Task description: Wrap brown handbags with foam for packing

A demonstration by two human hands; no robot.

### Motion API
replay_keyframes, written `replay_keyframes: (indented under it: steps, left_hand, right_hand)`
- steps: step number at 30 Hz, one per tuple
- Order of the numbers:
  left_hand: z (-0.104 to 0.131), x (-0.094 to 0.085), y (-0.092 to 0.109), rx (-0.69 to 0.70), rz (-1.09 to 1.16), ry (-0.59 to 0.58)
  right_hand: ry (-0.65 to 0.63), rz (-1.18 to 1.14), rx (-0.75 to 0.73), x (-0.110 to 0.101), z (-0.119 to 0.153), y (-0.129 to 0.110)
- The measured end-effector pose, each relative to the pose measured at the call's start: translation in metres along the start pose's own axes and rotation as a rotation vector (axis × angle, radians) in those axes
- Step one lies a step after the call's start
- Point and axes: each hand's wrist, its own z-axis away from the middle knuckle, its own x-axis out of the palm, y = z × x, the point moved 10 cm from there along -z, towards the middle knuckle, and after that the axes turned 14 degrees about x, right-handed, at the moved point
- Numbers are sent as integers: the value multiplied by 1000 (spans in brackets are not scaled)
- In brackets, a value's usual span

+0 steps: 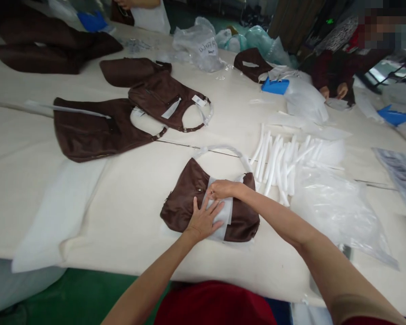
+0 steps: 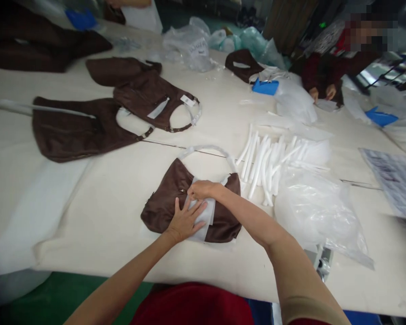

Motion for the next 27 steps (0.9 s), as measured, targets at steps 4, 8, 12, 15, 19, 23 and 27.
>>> replay_keyframes:
  steps: [4,8,12,15,19,23,27]
  left_hand:
    - [1,-3,2,-8,40,46]
    - [2,-3,2,-14,64,64]
    - [3,0,2,-18,59,55]
    - [4,1,2,-16,68,39]
    - [3,-4,3,-5,62,35]
    - [2,-6,2,-6,77,65]
    - [6,-2,1,13,118,77]
  right_hand:
    - [-11,136,57,8,-24,6]
    - [-19,208,58,14,-27,9]
    - [-13,226,69,24,-37,8]
    - [16,210,99,23,-52,10]
    - [79,162,211,-1,-54,30]
    - [298,46,329,-18,-9,48]
    - [745,-73,197,14,44,31]
